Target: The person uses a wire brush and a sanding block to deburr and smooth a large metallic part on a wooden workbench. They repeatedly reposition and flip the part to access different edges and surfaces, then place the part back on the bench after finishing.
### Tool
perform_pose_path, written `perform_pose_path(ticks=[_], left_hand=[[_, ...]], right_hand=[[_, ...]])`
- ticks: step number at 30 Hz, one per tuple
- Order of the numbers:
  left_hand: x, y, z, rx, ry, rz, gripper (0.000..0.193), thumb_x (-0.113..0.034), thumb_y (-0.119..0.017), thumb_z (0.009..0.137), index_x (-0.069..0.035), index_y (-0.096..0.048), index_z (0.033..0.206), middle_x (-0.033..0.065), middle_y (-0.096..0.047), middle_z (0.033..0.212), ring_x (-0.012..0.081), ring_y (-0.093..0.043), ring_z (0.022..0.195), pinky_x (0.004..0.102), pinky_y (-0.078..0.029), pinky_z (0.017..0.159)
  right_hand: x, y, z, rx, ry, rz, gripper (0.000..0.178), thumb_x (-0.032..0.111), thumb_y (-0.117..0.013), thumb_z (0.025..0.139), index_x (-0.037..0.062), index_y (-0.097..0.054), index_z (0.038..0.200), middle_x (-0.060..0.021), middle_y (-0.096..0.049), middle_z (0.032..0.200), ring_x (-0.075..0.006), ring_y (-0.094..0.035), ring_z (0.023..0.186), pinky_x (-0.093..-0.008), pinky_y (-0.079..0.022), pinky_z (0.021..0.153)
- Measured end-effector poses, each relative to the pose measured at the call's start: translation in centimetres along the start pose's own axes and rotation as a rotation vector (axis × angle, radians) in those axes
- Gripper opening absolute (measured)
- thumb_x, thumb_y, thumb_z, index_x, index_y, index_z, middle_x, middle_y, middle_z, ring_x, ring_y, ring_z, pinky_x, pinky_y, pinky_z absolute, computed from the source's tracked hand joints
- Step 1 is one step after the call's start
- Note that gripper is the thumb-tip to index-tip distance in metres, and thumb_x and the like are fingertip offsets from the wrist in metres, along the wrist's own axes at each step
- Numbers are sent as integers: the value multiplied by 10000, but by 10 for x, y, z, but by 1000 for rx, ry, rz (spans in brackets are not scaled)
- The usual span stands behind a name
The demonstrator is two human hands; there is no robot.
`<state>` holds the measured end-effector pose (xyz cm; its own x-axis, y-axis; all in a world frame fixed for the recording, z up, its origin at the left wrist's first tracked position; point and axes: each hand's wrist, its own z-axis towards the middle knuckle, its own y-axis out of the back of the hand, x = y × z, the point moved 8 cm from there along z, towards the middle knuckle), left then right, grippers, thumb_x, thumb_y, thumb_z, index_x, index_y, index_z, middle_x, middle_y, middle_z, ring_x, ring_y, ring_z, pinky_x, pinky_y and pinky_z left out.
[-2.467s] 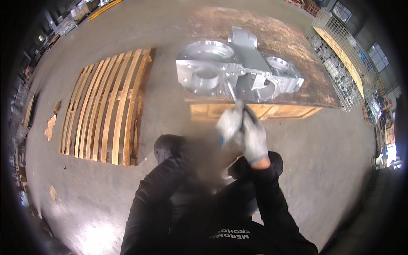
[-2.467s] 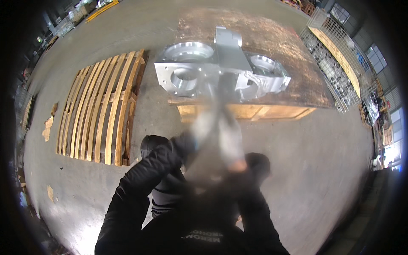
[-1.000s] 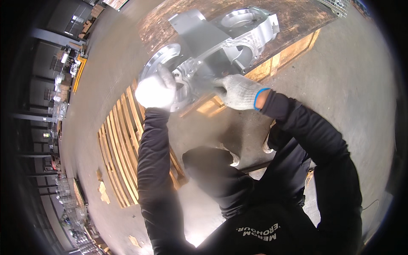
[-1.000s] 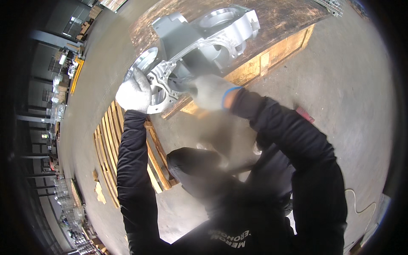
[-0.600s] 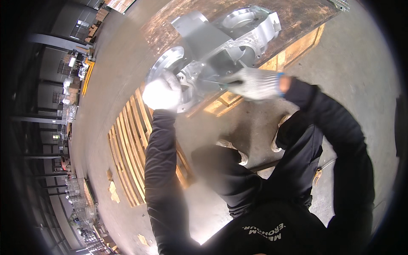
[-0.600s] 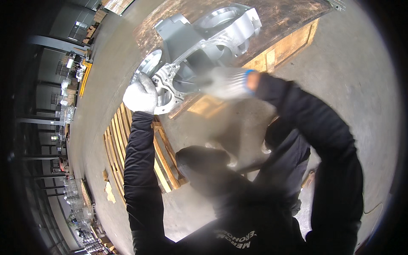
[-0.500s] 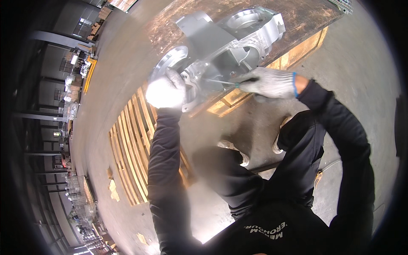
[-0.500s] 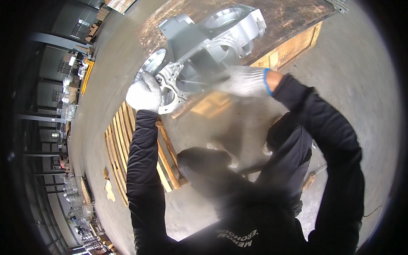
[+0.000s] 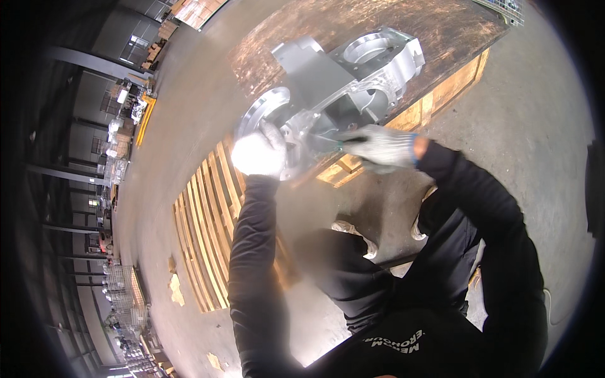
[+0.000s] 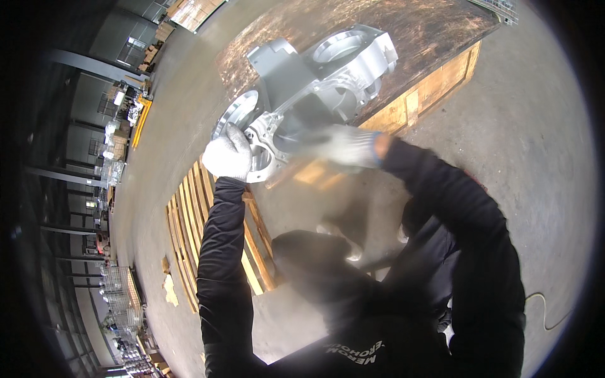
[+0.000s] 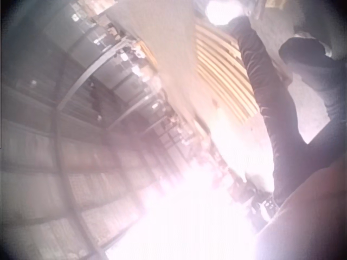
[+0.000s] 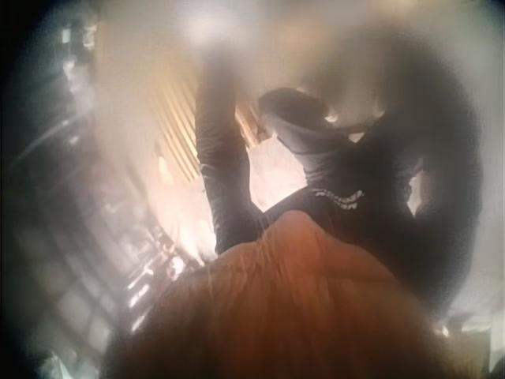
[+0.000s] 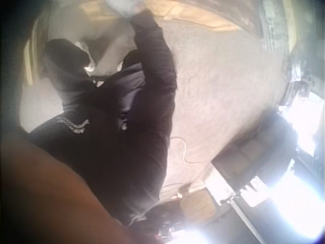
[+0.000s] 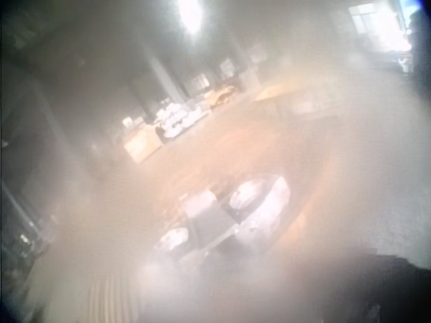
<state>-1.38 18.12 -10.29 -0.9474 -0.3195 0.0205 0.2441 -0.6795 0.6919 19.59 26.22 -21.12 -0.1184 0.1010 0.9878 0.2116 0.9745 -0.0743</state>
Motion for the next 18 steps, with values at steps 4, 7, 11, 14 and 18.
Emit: perform_pose_path(ticks=[4,7,11,14,18], left_hand=[[2,2,-4,-65,-11,36,504,-364,-509,1069,-53,-781,780,227,-686,644,426,-695,575,518,-560,581],[9,-8,-5,95,72,-13,508,-370,-512,1067,-46,-786,789,233,-692,658,425,-704,594,517,-572,603],[6,-4,-4,98,53,40,504,-384,-503,1069,-53,-811,845,225,-734,742,416,-735,683,503,-597,690],[1,2,-2,21,-8,24,517,-382,-491,1073,-50,-815,845,222,-765,828,412,-753,791,504,-597,798],[4,-7,-5,227,52,-25,518,-375,-469,1074,-37,-817,893,217,-787,929,409,-752,965,491,-575,943]], right_hand=[[-27,12,2,-127,-187,-144,548,347,-591,1120,95,-511,1599,18,-493,659,-85,-442,503,-291,-377,442],[-5,-4,5,-88,7,-53,576,354,-582,1126,136,-465,1646,33,-454,643,-72,-410,490,-277,-354,439],[-1,-12,-18,-233,-280,-38,602,365,-572,1134,148,-423,1675,46,-451,638,-63,-410,486,-262,-334,420],[-4,-17,-6,-221,-217,18,593,391,-578,1131,141,-452,1654,26,-491,661,-67,-408,470,-255,-324,418],[-12,-26,2,-173,-66,158,600,379,-605,1117,133,-451,1643,22,-502,666,-81,-390,448,-254,-303,418]])
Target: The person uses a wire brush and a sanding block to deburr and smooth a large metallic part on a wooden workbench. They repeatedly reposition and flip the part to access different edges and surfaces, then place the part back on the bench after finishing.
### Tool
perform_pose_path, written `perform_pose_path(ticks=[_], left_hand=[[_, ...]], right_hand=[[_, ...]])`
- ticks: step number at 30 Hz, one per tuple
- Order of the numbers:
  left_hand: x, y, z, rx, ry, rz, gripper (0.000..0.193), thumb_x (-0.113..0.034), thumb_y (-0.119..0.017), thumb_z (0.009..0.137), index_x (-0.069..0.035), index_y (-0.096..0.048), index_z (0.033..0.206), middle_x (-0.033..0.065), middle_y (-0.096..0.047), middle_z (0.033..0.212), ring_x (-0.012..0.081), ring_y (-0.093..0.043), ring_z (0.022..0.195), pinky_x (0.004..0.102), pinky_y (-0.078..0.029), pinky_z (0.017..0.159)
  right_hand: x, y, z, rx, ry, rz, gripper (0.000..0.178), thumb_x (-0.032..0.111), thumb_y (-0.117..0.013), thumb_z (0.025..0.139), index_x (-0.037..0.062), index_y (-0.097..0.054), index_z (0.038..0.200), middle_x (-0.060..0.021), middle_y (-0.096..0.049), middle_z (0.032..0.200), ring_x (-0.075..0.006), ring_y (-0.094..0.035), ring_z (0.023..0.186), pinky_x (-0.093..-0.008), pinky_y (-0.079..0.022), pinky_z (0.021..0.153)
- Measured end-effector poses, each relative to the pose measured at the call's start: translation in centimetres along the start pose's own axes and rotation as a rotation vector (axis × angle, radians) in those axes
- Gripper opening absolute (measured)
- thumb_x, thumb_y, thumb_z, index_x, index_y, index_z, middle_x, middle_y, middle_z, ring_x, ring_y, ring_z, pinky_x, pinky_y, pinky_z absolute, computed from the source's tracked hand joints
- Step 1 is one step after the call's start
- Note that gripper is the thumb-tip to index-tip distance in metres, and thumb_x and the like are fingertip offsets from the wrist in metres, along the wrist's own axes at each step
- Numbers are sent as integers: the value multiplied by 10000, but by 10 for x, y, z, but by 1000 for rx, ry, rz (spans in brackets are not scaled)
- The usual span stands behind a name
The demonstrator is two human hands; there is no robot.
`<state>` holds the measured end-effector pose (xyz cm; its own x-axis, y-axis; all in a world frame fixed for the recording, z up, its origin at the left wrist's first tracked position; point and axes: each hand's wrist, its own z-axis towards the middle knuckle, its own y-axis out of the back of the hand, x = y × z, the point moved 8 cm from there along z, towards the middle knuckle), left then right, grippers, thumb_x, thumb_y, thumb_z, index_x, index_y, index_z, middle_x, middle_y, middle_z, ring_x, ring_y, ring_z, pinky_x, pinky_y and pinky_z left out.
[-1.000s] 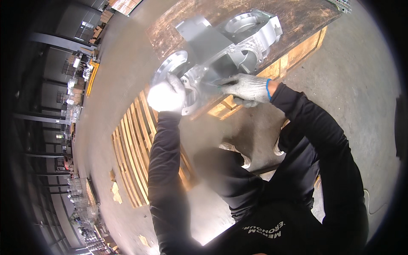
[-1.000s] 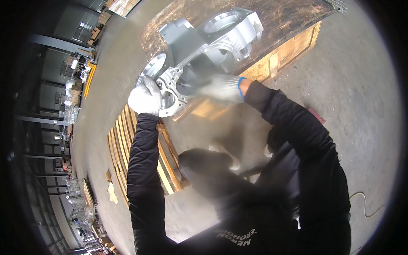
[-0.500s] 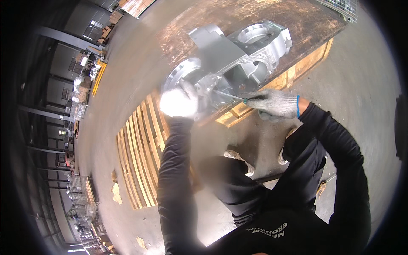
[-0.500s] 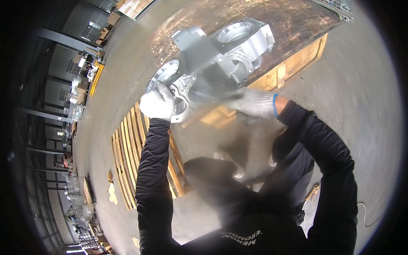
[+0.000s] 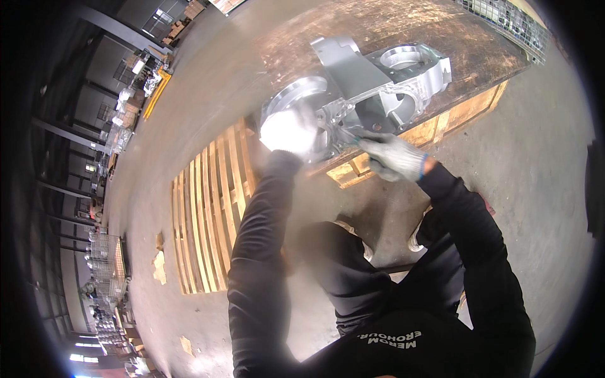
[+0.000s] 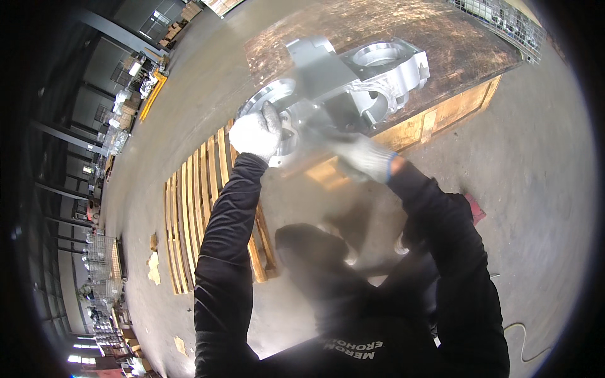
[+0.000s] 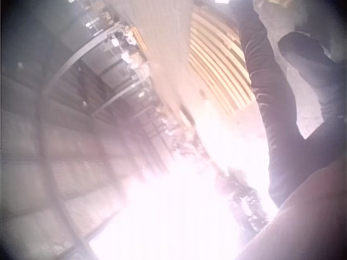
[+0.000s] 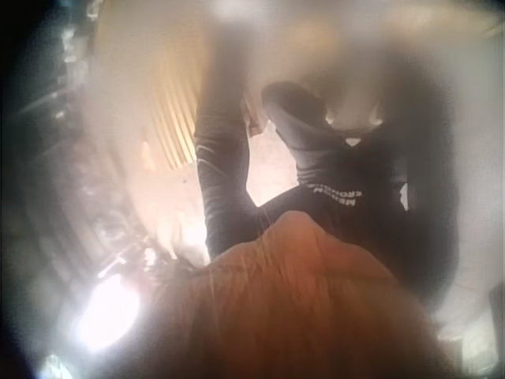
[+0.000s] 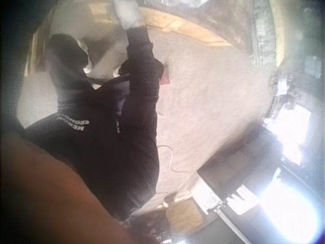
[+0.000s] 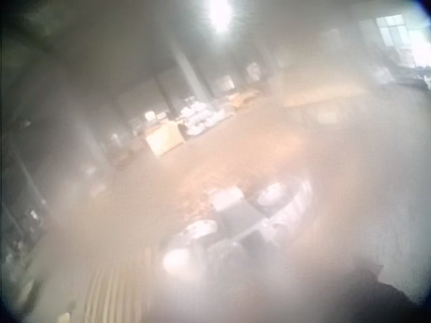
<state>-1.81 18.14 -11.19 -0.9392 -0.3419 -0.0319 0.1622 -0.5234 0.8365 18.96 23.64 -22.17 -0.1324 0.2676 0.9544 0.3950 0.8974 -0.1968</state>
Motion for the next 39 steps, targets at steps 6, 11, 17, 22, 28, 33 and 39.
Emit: perform_pose_path(ticks=[6,11,17,22,28,33,39], left_hand=[[-4,10,3,42,36,-63,573,-392,-429,1085,-8,-803,881,237,-775,901,418,-747,1009,473,-561,1009],[0,11,4,177,94,-32,658,-441,-414,1103,0,-787,787,235,-754,812,423,-751,902,482,-563,987],[3,13,1,190,93,-112,656,-474,-417,1117,21,-800,918,263,-764,906,439,-742,1002,482,-559,1016],[34,35,3,4,169,-429,505,-413,-504,1119,6,-675,1345,289,-721,1256,460,-679,1212,485,-539,1048],[66,24,-10,199,125,-221,468,-389,-516,1113,-53,-655,1409,269,-669,1379,455,-603,1325,497,-473,1151],[67,10,-21,232,86,-180,498,-410,-495,1119,-38,-668,1400,274,-637,1448,453,-574,1365,503,-437,1193],[64,10,-19,210,18,-226,480,-388,-519,1123,0,-697,1342,274,-668,1395,457,-586,1346,488,-450,1175]], right_hand=[[-11,-15,-20,-93,-117,272,572,398,-583,1131,166,-467,1641,57,-450,690,-60,-337,468,-235,-256,409],[-27,-21,-3,-143,42,216,565,419,-565,1139,165,-460,1632,26,-555,718,-86,-422,484,-249,-310,433],[-76,-17,-86,-385,342,-168,512,228,-548,1155,71,-464,1635,-10,-657,857,-133,-611,696,-296,-509,651],[-71,-27,-113,-619,374,-441,391,121,-632,1090,-8,-579,1456,-40,-621,833,-130,-600,734,-298,-503,644],[-76,-19,-88,-634,135,-464,402,115,-706,1005,37,-652,1396,-247,-758,1154,-462,-743,1028,-466,-607,872],[-23,-37,-80,-829,676,-860,496,71,-690,1053,102,-598,1540,-163,-770,1052,-190,-764,929,-341,-601,825],[-38,-43,-56,-812,687,-802,501,19,-671,1045,87,-612,1538,-160,-728,1067,-207,-707,921,-307,-563,862]])
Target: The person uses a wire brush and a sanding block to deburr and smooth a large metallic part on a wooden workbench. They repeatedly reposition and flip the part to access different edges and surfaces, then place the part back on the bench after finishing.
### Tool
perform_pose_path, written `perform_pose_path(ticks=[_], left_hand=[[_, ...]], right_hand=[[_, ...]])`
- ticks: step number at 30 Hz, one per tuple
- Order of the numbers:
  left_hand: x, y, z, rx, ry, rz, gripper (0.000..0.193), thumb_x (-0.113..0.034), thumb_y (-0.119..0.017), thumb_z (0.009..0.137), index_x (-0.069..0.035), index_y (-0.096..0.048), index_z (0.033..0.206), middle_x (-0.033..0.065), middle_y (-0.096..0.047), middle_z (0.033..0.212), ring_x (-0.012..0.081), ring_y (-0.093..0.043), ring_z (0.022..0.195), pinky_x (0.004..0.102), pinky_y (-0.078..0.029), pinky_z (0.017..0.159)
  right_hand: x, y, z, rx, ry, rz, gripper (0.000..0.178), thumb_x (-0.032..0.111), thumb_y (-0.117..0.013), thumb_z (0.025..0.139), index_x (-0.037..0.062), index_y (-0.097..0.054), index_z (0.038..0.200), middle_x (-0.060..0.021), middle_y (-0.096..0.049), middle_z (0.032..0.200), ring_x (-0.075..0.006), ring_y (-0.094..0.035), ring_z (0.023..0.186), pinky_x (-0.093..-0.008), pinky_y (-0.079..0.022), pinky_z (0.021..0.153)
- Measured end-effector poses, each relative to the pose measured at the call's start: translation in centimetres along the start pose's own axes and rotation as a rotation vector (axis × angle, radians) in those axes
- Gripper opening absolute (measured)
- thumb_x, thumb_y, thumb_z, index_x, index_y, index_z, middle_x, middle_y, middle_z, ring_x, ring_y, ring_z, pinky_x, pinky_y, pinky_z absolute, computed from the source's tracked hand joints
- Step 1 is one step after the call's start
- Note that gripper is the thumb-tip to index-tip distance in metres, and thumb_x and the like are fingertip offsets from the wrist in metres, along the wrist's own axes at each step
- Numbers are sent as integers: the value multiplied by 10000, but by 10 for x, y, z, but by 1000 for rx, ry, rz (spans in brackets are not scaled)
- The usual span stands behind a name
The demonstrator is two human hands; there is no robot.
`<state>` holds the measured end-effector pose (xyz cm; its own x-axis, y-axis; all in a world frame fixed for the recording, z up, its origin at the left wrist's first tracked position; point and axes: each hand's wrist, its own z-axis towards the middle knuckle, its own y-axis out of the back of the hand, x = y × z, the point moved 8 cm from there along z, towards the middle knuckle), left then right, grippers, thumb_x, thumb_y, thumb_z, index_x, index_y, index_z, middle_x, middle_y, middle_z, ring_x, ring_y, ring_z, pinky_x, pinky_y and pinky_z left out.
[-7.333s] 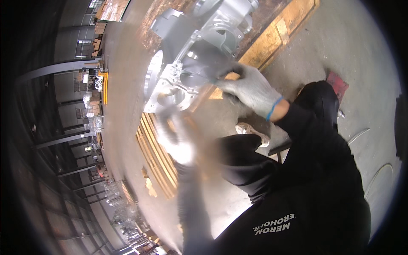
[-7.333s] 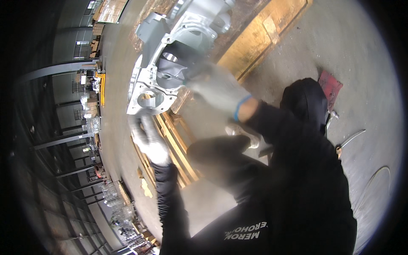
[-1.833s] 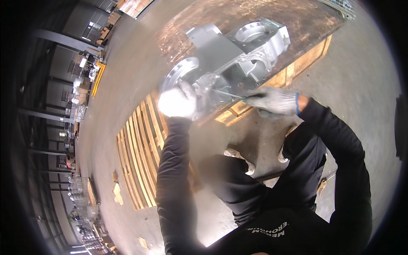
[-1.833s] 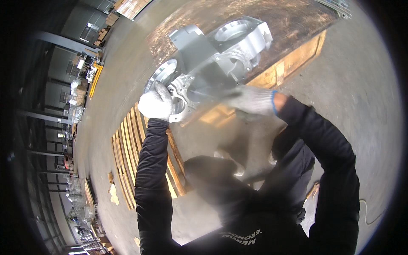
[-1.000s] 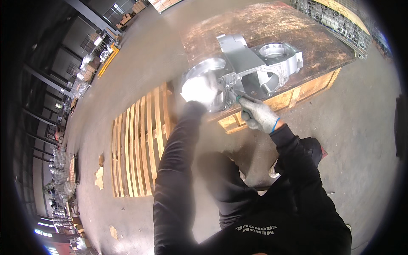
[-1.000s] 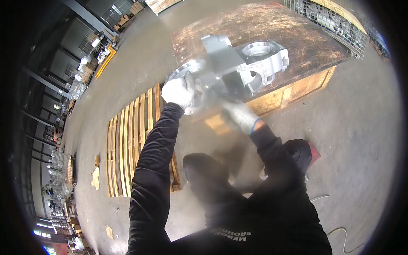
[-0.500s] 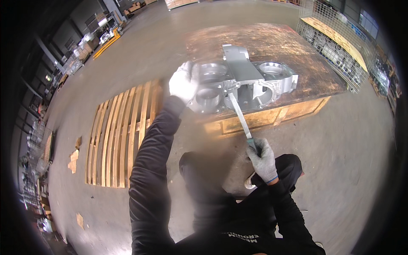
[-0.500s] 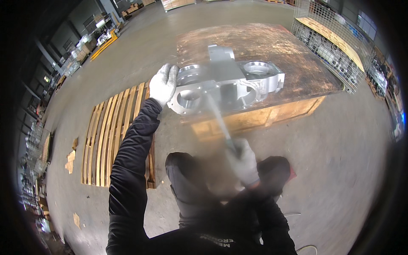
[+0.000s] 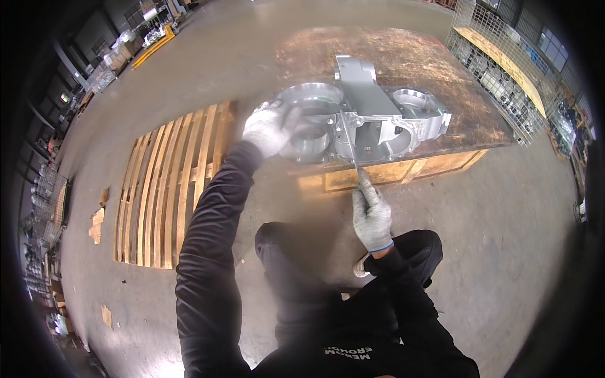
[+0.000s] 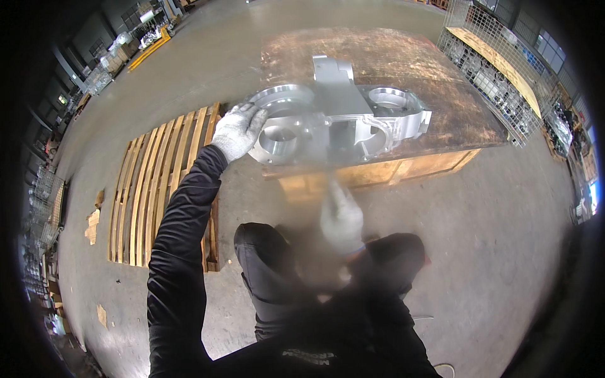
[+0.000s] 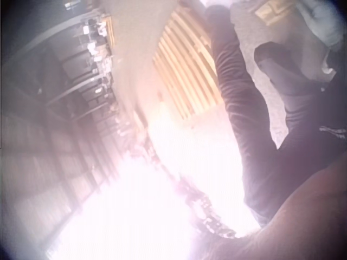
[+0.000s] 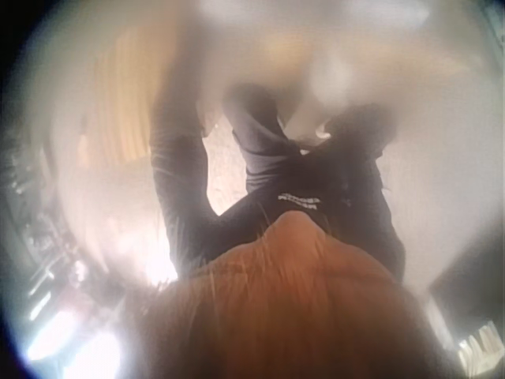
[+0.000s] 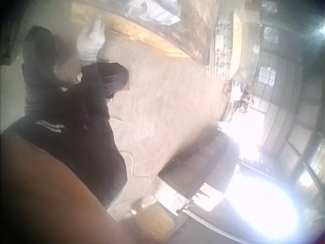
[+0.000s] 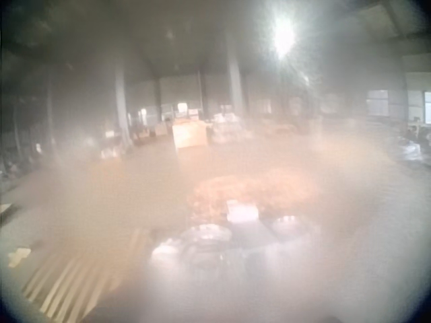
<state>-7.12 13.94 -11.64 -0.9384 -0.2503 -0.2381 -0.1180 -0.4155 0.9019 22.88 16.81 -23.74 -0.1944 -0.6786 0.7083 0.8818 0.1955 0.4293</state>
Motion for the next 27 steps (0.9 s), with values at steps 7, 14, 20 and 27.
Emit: perform_pose_path(ticks=[7,14,20,27], left_hand=[[-2,2,-2,-51,-28,-14,453,-368,-533,1118,-9,-708,1332,266,-666,1405,441,-582,1363,488,-449,1175],[-13,9,-2,-28,-13,-56,473,-356,-529,1123,40,-697,1318,296,-663,1386,460,-579,1356,479,-436,1182],[6,-4,-7,-162,-163,-56,420,-315,-503,1138,42,-711,1215,282,-695,1266,464,-623,1226,482,-469,1094],[56,-23,-5,-78,43,-255,338,-254,-578,1156,12,-700,1326,115,-743,1217,188,-674,1133,357,-530,1015]], right_hand=[[-3,-28,-40,122,-184,224,550,-19,-688,1014,100,-614,1546,-92,-665,938,-148,-646,842,-275,-543,800],[2,59,-56,193,-155,-63,332,24,-700,1002,16,-718,1333,-197,-769,1037,-295,-780,948,-370,-595,820],[-33,178,-54,-112,-298,-144,483,46,-694,1014,22,-624,1491,-222,-767,1085,-282,-783,982,-357,-593,912],[-244,250,-245,-134,-1050,-567,361,311,-760,951,34,-742,1183,-246,-774,1000,-424,-777,924,-489,-599,784]])
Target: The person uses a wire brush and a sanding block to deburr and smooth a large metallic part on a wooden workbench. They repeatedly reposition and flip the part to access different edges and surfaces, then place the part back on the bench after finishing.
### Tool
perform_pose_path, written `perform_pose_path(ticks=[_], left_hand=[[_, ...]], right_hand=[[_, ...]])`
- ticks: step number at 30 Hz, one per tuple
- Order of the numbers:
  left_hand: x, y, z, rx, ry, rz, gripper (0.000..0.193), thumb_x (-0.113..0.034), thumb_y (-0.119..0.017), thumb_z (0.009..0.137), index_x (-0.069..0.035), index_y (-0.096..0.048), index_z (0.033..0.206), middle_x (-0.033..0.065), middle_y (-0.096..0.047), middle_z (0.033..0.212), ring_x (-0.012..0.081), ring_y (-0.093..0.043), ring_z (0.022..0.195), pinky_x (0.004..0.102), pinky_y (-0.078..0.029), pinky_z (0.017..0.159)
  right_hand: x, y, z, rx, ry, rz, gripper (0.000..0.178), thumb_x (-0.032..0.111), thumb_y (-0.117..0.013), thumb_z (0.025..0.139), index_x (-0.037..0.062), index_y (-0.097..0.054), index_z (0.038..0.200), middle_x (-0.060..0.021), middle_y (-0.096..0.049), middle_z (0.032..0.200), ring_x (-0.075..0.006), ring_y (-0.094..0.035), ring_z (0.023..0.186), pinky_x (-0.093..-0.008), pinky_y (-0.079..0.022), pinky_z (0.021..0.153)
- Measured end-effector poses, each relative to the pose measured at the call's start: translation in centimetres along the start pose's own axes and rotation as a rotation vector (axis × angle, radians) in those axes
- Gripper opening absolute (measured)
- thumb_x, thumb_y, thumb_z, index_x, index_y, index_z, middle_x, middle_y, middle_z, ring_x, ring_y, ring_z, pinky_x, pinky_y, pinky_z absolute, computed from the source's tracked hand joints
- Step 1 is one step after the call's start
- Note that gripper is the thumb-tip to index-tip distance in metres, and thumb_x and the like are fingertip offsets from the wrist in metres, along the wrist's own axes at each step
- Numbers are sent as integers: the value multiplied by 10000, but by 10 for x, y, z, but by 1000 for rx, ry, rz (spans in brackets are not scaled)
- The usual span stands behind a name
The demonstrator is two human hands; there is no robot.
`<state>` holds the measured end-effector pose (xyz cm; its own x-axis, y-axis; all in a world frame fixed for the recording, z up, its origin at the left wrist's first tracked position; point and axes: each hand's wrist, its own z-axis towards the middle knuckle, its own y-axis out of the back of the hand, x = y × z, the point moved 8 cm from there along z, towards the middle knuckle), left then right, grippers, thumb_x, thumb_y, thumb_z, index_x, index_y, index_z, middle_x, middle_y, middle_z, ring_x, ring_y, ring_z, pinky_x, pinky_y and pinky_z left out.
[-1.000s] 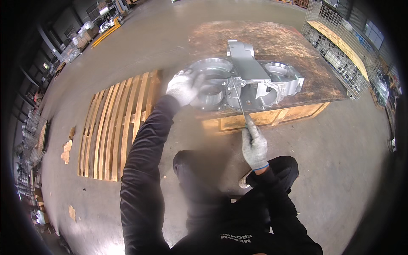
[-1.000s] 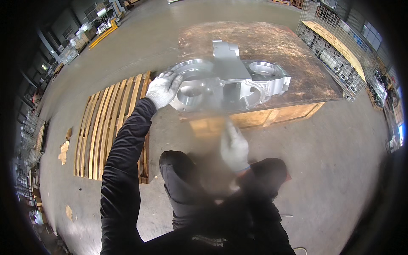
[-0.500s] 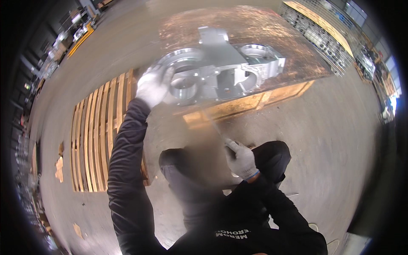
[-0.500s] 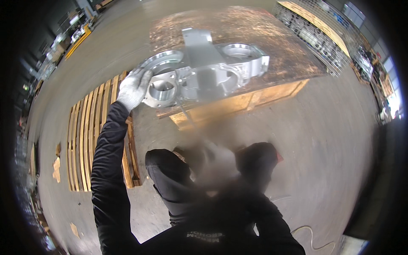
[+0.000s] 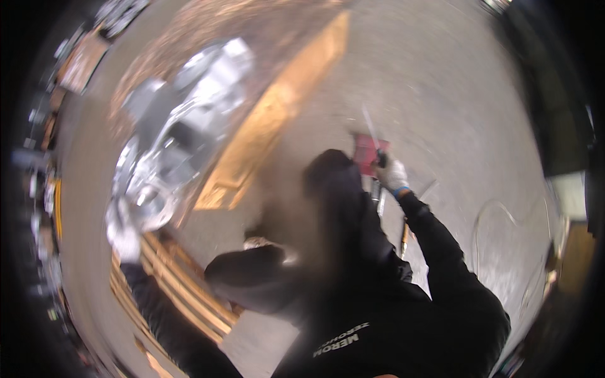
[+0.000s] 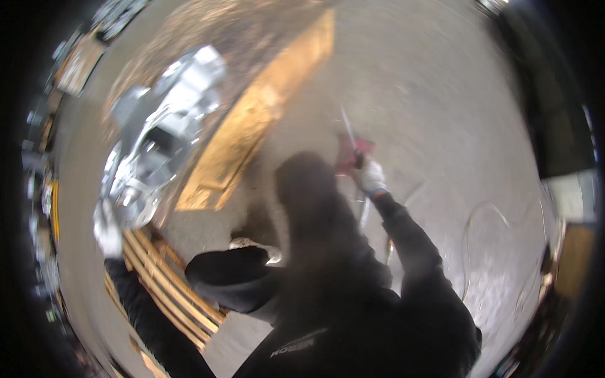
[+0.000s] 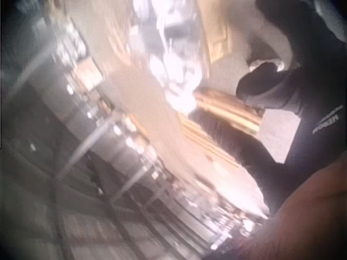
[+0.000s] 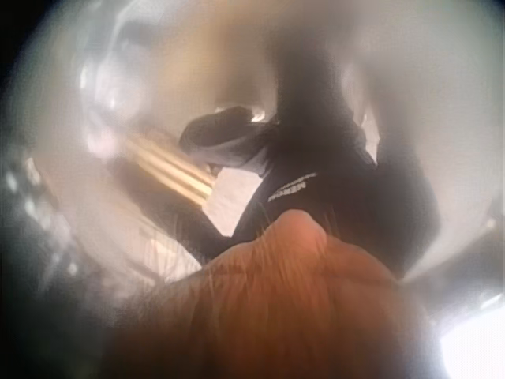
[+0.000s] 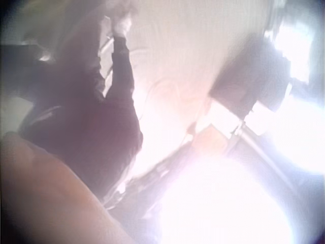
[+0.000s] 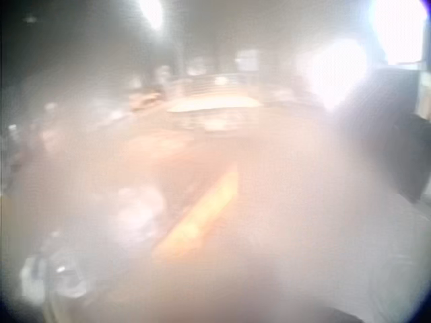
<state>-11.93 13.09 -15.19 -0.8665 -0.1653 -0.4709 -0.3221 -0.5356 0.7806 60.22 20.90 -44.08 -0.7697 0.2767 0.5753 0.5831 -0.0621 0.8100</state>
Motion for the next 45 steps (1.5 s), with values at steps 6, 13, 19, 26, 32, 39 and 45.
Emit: perform_pose_path(ticks=[6,13,19,26,32,39,45], left_hand=[[-38,3,5,141,-79,357,590,-455,-562,1140,58,-603,1429,247,-705,1307,352,-668,1203,464,-497,1062],[-27,5,8,231,-57,359,591,-426,-476,1172,45,-547,1522,245,-624,1482,325,-620,1332,443,-472,1127],[20,17,10,227,179,100,747,-580,-461,1138,55,-539,1525,268,-630,1430,357,-622,1257,451,-465,1089],[23,-7,17,199,134,220,683,-510,-491,1131,47,-544,1522,242,-634,1431,334,-631,1246,433,-483,1076],[15,-29,25,200,123,280,631,-451,-517,1126,41,-549,1519,221,-637,1432,315,-639,1238,419,-499,1065],[11,-29,35,208,89,295,575,-382,-547,1119,34,-554,1517,195,-640,1433,292,-648,1228,401,-517,1051],[28,29,41,165,101,200,532,-323,-573,1113,27,-558,1514,173,-643,1434,272,-656,1219,386,-533,1040]], right_hand=[[-165,-101,-81,381,-604,109,503,434,-746,846,-40,-794,1006,-265,-789,958,-382,-786,988,-468,-597,877],[-201,-112,-92,-35,-728,154,420,412,-599,998,151,-729,1300,-231,-769,1142,-448,-736,1076,-536,-571,941],[-268,-121,-90,-186,-679,-91,579,259,-761,951,80,-585,1473,-205,-699,1304,-390,-663,1233,-507,-533,1015],[-321,-144,-153,-26,-758,-73,424,113,-709,925,77,-617,1338,-230,-689,1281,-427,-633,1283,-504,-536,1046],[-349,-191,-237,399,-887,-42,384,117,-715,878,93,-684,1260,-189,-726,1200,-392,-656,1260,-485,-554,1025],[-284,-235,-253,806,-310,-212,346,160,-717,934,147,-708,1279,-128,-767,1083,-332,-743,1083,-448,-583,983],[-226,-258,-236,962,-293,238,285,211,-686,990,132,-694,1264,-154,-760,1042,-322,-744,1045,-455,-581,962]])
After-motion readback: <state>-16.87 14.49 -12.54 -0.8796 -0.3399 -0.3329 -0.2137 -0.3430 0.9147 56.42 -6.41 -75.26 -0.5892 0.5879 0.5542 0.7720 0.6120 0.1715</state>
